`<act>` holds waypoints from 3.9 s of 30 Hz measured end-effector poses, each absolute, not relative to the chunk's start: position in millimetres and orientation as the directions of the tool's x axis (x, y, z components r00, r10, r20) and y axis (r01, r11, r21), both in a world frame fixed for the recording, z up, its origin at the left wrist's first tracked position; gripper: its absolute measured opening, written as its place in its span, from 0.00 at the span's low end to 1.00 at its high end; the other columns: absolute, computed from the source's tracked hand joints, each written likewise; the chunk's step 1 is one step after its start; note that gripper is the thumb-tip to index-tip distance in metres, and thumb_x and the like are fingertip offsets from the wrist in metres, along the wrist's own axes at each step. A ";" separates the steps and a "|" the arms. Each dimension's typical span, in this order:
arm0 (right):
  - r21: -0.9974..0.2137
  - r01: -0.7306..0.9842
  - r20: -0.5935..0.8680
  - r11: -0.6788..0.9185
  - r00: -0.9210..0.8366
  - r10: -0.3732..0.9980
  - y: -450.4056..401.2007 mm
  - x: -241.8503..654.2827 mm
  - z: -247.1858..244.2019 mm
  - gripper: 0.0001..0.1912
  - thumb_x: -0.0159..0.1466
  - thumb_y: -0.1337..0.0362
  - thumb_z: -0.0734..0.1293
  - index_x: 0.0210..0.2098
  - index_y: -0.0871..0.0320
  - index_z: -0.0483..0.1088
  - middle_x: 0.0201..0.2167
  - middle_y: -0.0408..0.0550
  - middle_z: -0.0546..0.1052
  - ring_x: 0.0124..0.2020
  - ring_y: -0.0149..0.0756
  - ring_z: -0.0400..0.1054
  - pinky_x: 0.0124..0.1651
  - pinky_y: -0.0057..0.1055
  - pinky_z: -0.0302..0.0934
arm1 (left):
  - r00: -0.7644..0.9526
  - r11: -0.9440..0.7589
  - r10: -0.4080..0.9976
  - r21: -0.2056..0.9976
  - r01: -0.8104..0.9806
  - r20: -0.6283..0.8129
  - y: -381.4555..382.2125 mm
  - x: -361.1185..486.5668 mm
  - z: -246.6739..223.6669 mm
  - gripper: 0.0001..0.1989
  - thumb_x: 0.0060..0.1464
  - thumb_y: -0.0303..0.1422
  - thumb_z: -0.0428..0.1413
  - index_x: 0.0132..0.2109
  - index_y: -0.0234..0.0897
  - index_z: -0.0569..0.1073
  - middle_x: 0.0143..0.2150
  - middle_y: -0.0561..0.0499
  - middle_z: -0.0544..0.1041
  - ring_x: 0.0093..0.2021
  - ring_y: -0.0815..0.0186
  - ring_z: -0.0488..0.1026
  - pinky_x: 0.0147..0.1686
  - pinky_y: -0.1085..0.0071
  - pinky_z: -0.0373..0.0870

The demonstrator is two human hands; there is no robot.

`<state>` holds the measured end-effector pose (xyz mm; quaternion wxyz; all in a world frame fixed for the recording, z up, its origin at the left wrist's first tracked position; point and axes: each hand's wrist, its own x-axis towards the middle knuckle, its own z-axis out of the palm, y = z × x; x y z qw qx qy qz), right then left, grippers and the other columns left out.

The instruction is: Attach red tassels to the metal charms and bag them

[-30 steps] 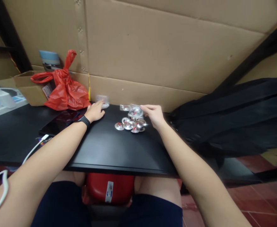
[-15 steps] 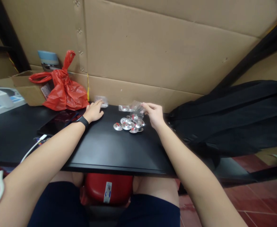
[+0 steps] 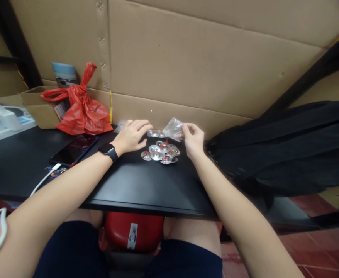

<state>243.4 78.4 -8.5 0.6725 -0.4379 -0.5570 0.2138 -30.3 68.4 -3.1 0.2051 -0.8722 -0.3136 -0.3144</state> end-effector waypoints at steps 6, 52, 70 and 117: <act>-0.765 0.274 0.631 0.582 0.143 0.762 56.3 211.7 -1.9 0.22 0.59 0.42 0.72 0.34 0.57 0.75 0.32 0.46 0.78 0.26 0.35 0.71 0.27 0.31 0.65 | 0.692 -0.728 0.217 -0.358 0.585 0.689 50.5 5.0 -12.3 0.16 0.67 0.30 0.51 0.60 0.42 0.70 0.58 0.44 0.76 0.56 0.59 0.71 0.51 0.61 0.60; -0.193 0.981 0.296 -0.005 0.063 0.953 99.3 275.3 -31.0 0.23 0.72 0.51 0.57 0.54 0.57 0.74 0.55 0.63 0.76 0.58 0.62 0.67 0.61 0.68 0.51 | 0.308 -0.349 0.916 0.133 0.928 0.258 123.0 -82.3 -35.4 0.25 0.64 0.41 0.46 0.65 0.38 0.68 0.69 0.40 0.67 0.66 0.48 0.65 0.61 0.49 0.59; -0.884 0.421 0.388 0.202 0.421 0.820 102.2 282.3 -33.0 0.12 0.60 0.59 0.66 0.40 0.59 0.75 0.38 0.52 0.80 0.40 0.42 0.75 0.41 0.36 0.70 | 0.270 -0.369 0.885 0.219 0.903 0.379 107.7 -71.5 -34.4 0.19 0.58 0.34 0.51 0.56 0.42 0.74 0.60 0.43 0.74 0.60 0.49 0.69 0.57 0.50 0.65; -0.948 -0.057 0.301 0.314 0.166 0.939 75.4 248.5 -12.1 0.14 0.57 0.52 0.73 0.27 0.57 0.76 0.32 0.49 0.82 0.28 0.35 0.71 0.31 0.32 0.65 | 0.249 -0.375 0.885 0.284 0.883 0.394 106.4 -70.1 -33.2 0.20 0.56 0.32 0.53 0.55 0.41 0.74 0.59 0.43 0.73 0.59 0.49 0.70 0.56 0.52 0.66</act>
